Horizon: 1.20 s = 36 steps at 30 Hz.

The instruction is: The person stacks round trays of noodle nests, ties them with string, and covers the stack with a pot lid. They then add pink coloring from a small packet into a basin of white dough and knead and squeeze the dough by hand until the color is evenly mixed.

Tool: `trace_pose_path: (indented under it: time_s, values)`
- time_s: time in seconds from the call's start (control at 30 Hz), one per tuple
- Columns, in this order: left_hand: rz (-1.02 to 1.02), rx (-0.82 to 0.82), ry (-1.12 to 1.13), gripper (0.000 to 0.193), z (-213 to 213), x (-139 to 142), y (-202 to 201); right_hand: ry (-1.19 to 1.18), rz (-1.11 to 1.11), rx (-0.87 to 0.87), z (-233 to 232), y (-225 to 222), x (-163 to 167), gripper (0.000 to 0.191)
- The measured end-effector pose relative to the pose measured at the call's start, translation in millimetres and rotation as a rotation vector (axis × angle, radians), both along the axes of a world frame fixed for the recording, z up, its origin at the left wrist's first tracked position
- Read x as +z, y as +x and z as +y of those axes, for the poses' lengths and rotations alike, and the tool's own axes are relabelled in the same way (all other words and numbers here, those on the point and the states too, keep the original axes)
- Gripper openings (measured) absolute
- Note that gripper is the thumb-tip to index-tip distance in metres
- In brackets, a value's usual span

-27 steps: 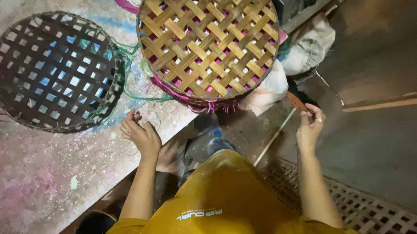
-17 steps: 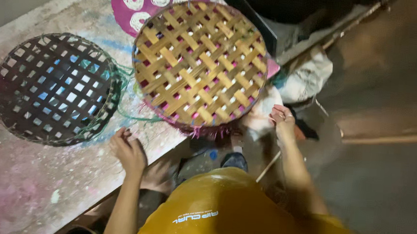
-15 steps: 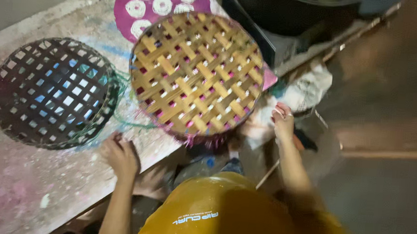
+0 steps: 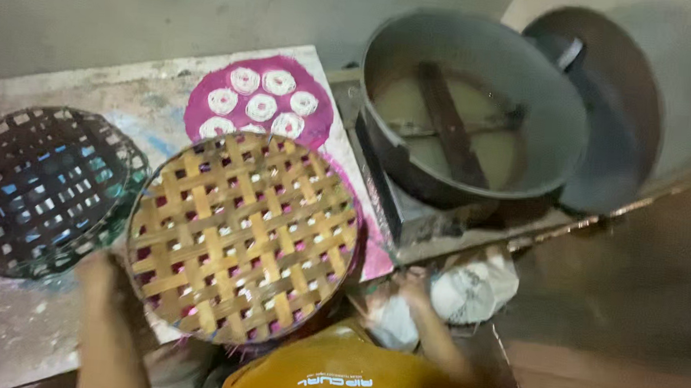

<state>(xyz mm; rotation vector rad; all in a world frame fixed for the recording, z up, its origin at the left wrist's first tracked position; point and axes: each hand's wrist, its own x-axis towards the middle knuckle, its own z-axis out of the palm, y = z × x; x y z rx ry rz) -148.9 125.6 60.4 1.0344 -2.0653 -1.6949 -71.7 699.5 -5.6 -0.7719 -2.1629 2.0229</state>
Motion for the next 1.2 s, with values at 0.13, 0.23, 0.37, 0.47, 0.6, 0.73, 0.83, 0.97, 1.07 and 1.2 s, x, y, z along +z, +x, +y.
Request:
trace_pose_path:
  time_s: [0.13, 0.23, 0.37, 0.47, 0.6, 0.73, 0.83, 0.97, 1.07, 1.2]
  values:
    - [0.407, 0.105, 0.756, 0.018, -31, 25, -8, -0.441, -0.226, 0.058, 12, -6, -20, 0.011]
    - [0.355, -0.147, 0.638, 0.008, -68, 51, -13, -0.35, -0.185, 0.052, 21, 10, -32, 0.026]
    - [0.272, -0.262, 0.364, 0.014, -98, 90, -32, -0.251, -0.284, 0.103, 40, 42, 4, 0.026]
    - [0.311, -0.386, 0.294, 0.022, -101, 128, -38, -0.531, 0.137, 0.306, 38, 41, 63, 0.026]
    - [0.222, -0.524, -0.282, 0.038, -82, 183, -42, -0.715, 0.436, 0.317, -7, 15, 138, 0.018]
    - [0.529, -0.76, -0.147, 0.031, -68, 242, -44, -0.48, 0.345, 0.301, -68, 3, 171, 0.021]
    - [0.427, -0.607, 0.14, 0.043, -58, 269, -32, -0.421, 0.34, 0.321, -92, 0, 181, 0.022]
    - [0.508, -0.745, 0.064, 0.062, -50, 282, -31, -0.294, 0.354, 0.3, -111, -9, 198, 0.023]
    - [0.551, -0.729, -0.004, 0.073, -57, 290, -49, -0.231, 0.43, 0.361, -123, -17, 228, 0.022]
    - [0.658, -0.786, 0.011, 0.071, -74, 315, -62, -0.239, 0.549, 0.363, -125, -16, 299, 0.022]
